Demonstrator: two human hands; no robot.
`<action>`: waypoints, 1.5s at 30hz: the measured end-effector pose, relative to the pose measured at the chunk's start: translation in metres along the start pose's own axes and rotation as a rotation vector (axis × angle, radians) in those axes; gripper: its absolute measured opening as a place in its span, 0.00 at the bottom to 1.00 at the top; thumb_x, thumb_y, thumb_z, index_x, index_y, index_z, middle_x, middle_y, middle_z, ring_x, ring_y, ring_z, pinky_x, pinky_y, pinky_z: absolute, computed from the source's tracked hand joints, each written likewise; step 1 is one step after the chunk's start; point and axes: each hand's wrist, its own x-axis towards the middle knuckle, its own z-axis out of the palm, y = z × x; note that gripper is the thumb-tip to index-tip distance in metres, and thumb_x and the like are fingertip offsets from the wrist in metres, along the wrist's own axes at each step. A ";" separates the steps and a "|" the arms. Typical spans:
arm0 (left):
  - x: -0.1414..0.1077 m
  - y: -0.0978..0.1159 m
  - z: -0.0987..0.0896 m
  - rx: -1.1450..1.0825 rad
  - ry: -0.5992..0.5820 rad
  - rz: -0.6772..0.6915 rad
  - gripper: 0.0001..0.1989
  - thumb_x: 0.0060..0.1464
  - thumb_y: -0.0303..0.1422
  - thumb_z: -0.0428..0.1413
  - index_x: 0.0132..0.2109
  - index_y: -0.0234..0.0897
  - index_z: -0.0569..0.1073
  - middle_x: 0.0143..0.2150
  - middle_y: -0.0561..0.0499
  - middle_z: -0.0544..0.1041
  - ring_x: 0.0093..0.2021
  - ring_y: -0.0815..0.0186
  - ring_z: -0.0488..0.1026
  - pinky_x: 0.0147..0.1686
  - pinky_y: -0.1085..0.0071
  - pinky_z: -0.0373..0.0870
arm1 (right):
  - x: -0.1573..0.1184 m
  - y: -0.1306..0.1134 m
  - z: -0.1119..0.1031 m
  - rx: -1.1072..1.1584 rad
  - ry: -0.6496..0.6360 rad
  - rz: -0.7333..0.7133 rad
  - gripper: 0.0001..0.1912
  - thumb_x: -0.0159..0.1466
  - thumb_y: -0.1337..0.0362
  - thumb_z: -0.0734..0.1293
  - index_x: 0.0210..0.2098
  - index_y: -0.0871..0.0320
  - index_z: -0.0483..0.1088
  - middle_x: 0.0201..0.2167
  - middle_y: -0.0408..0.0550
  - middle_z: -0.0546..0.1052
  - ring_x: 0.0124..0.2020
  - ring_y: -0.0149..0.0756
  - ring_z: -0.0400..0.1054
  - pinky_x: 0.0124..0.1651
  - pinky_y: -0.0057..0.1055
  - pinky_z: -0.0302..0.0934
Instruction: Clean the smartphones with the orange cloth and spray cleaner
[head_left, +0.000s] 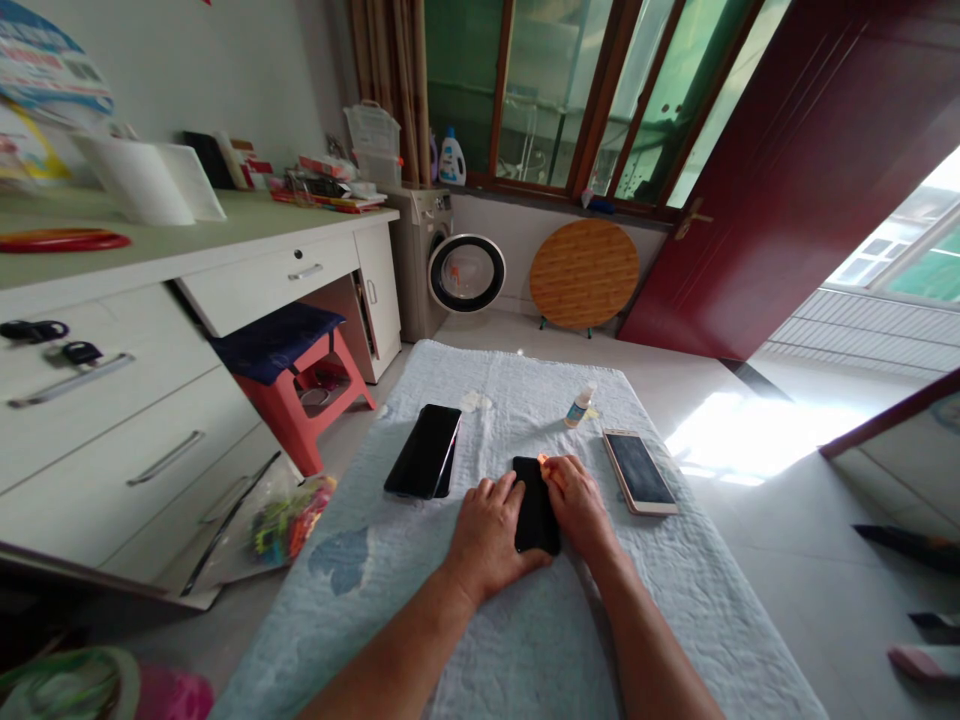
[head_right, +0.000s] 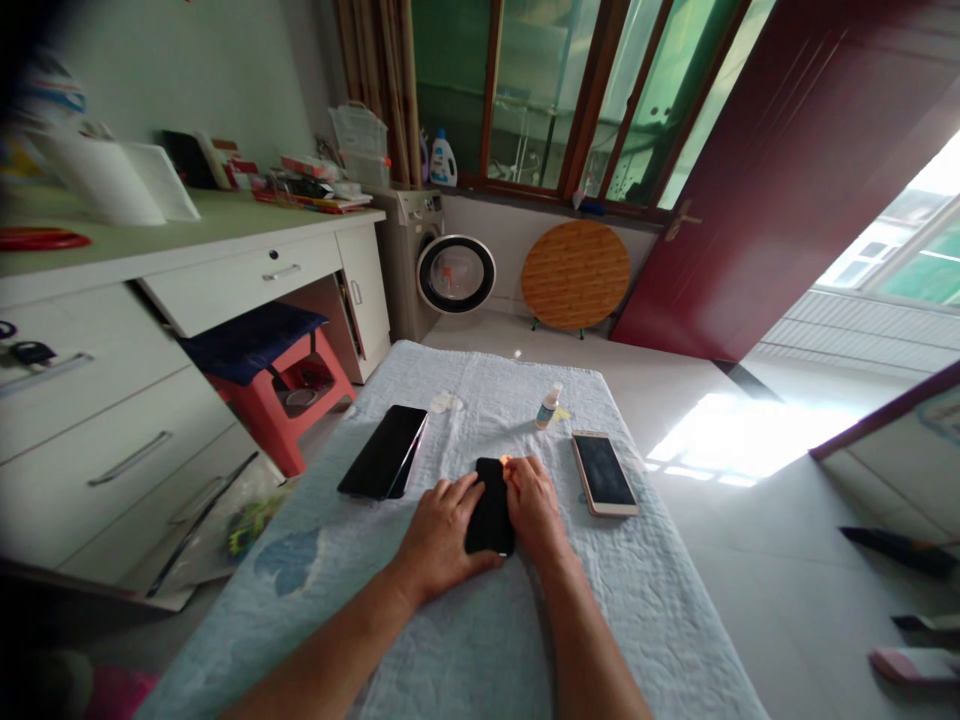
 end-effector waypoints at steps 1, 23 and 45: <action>0.000 0.000 0.000 -0.001 0.000 0.000 0.44 0.36 0.54 0.66 0.59 0.39 0.66 0.61 0.42 0.66 0.53 0.46 0.65 0.53 0.52 0.62 | 0.000 -0.002 -0.001 0.008 -0.020 -0.003 0.10 0.60 0.71 0.58 0.37 0.56 0.69 0.35 0.47 0.72 0.36 0.35 0.68 0.41 0.31 0.62; 0.000 0.002 -0.004 -0.004 -0.004 -0.002 0.44 0.37 0.52 0.66 0.59 0.42 0.64 0.60 0.45 0.67 0.52 0.48 0.66 0.52 0.55 0.63 | -0.007 -0.003 -0.006 0.026 -0.019 0.041 0.08 0.56 0.69 0.58 0.34 0.55 0.64 0.33 0.46 0.73 0.35 0.36 0.67 0.41 0.31 0.60; -0.001 -0.002 0.003 0.054 -0.004 0.021 0.49 0.39 0.56 0.64 0.63 0.38 0.60 0.63 0.43 0.64 0.54 0.48 0.64 0.54 0.55 0.61 | -0.005 -0.005 0.003 -0.030 -0.090 -0.016 0.18 0.55 0.73 0.60 0.43 0.56 0.71 0.39 0.48 0.69 0.41 0.38 0.64 0.48 0.33 0.59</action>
